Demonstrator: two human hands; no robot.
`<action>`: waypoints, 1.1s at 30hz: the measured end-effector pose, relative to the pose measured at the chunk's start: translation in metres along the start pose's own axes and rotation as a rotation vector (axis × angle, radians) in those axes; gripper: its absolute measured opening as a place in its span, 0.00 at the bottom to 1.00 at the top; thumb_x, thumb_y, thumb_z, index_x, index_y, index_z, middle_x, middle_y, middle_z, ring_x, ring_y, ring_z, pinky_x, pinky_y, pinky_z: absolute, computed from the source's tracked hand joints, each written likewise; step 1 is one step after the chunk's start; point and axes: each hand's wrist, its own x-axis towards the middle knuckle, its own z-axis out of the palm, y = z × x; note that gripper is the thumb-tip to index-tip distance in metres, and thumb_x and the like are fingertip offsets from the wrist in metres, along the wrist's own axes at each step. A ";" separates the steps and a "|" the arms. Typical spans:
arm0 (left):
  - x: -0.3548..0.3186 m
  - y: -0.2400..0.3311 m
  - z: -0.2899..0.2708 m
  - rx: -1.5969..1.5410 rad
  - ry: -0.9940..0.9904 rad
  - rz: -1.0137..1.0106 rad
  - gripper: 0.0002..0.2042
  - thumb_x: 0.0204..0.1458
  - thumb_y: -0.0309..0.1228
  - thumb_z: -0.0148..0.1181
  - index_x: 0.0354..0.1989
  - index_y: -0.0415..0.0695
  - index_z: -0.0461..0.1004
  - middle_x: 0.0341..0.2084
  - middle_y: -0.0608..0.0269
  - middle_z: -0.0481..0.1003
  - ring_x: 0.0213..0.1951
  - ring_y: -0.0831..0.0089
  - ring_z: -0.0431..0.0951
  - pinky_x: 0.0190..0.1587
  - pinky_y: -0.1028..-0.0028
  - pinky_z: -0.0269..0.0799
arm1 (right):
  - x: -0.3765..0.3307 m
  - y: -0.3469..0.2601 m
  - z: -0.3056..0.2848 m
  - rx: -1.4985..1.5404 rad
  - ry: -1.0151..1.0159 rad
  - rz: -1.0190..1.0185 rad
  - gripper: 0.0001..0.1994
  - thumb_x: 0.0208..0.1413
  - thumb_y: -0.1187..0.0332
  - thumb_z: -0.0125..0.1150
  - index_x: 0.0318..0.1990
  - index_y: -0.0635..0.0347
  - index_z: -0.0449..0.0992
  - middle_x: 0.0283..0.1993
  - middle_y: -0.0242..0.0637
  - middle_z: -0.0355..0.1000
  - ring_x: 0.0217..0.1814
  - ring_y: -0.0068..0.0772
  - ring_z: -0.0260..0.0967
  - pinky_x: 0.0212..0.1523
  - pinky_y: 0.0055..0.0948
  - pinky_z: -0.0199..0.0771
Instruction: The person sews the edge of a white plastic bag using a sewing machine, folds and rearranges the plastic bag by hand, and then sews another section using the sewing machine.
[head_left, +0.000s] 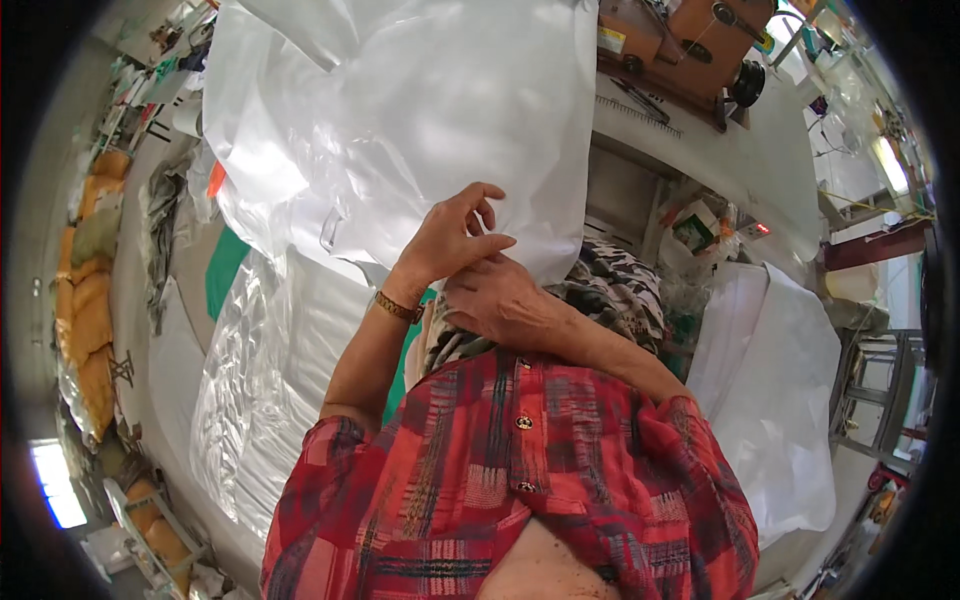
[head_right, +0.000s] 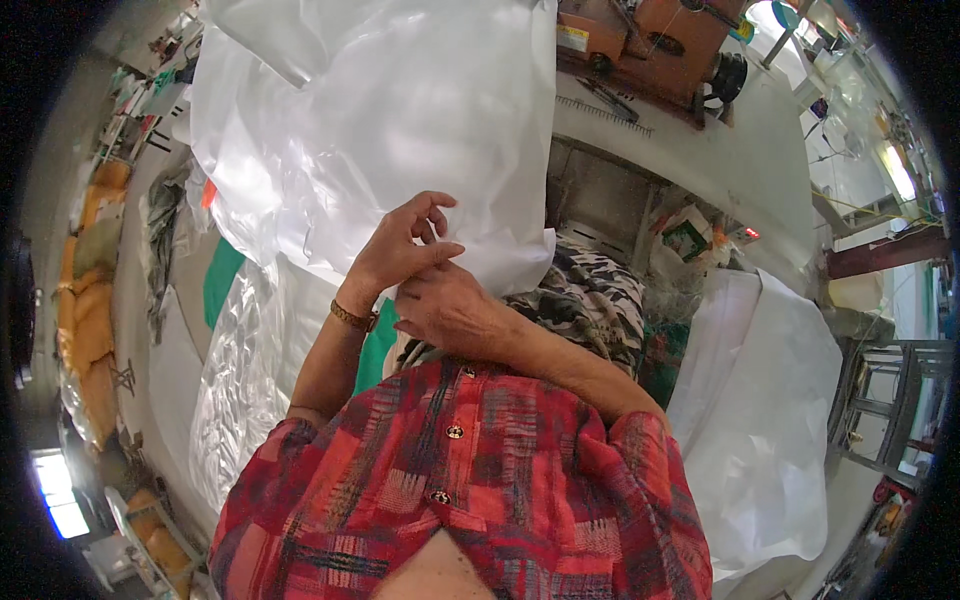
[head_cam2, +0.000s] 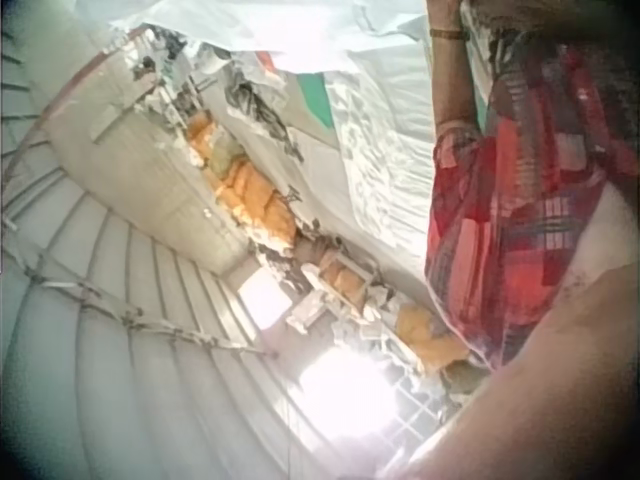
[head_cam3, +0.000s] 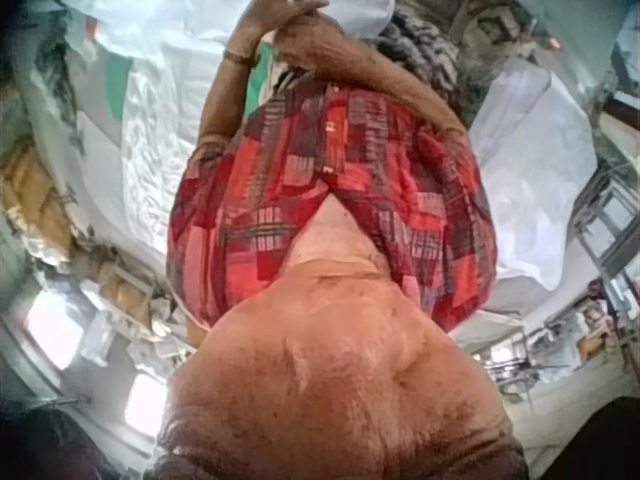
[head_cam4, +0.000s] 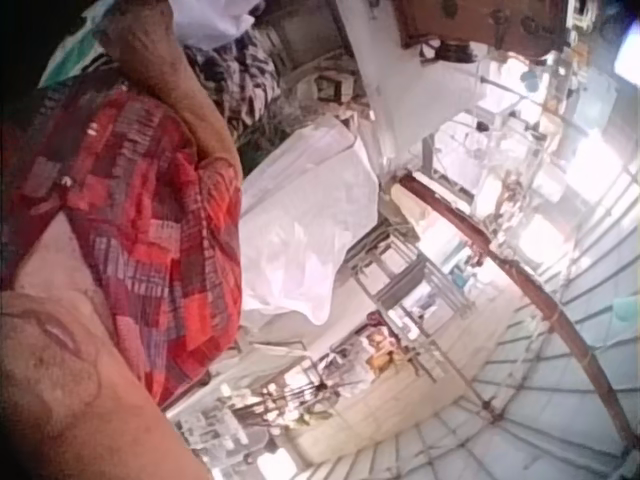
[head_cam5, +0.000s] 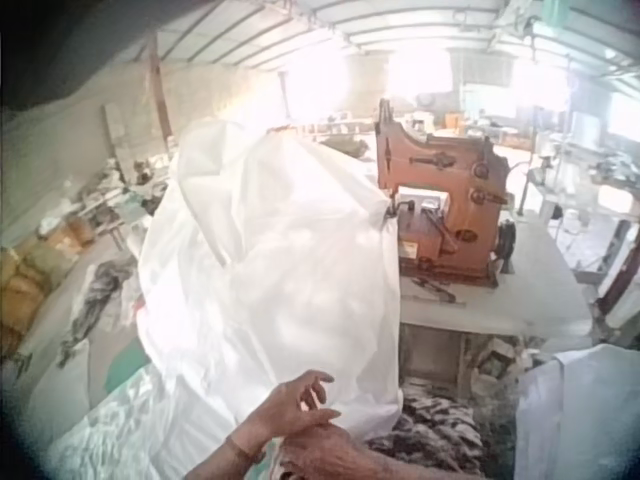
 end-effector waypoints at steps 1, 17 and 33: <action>-0.001 -0.004 0.002 -0.020 -0.023 -0.035 0.20 0.49 0.25 0.67 0.51 0.41 0.73 0.27 0.69 0.72 0.24 0.86 0.69 0.28 0.82 0.66 | -0.001 -0.002 -0.001 -0.029 -0.052 -0.093 0.10 0.50 0.66 0.67 0.32 0.62 0.73 0.37 0.41 0.72 0.46 0.46 0.70 0.51 0.43 0.70; -0.032 0.020 0.044 -0.114 0.391 0.092 0.02 0.63 0.24 0.52 0.39 0.39 0.67 0.15 0.66 0.65 0.18 0.79 0.64 0.23 0.75 0.62 | -0.032 0.088 -0.016 -0.389 0.964 0.509 0.13 0.59 0.71 0.59 0.50 0.63 0.72 0.50 0.47 0.73 0.47 0.41 0.72 0.51 0.35 0.69; -0.025 0.027 0.040 -0.220 0.241 0.223 0.03 0.56 0.19 0.60 0.37 0.36 0.78 0.26 0.70 0.72 0.27 0.85 0.67 0.28 0.81 0.64 | -0.042 -0.013 -0.023 0.295 0.350 0.463 0.07 0.59 0.71 0.58 0.41 0.65 0.73 0.30 0.49 0.73 0.33 0.56 0.72 0.33 0.41 0.71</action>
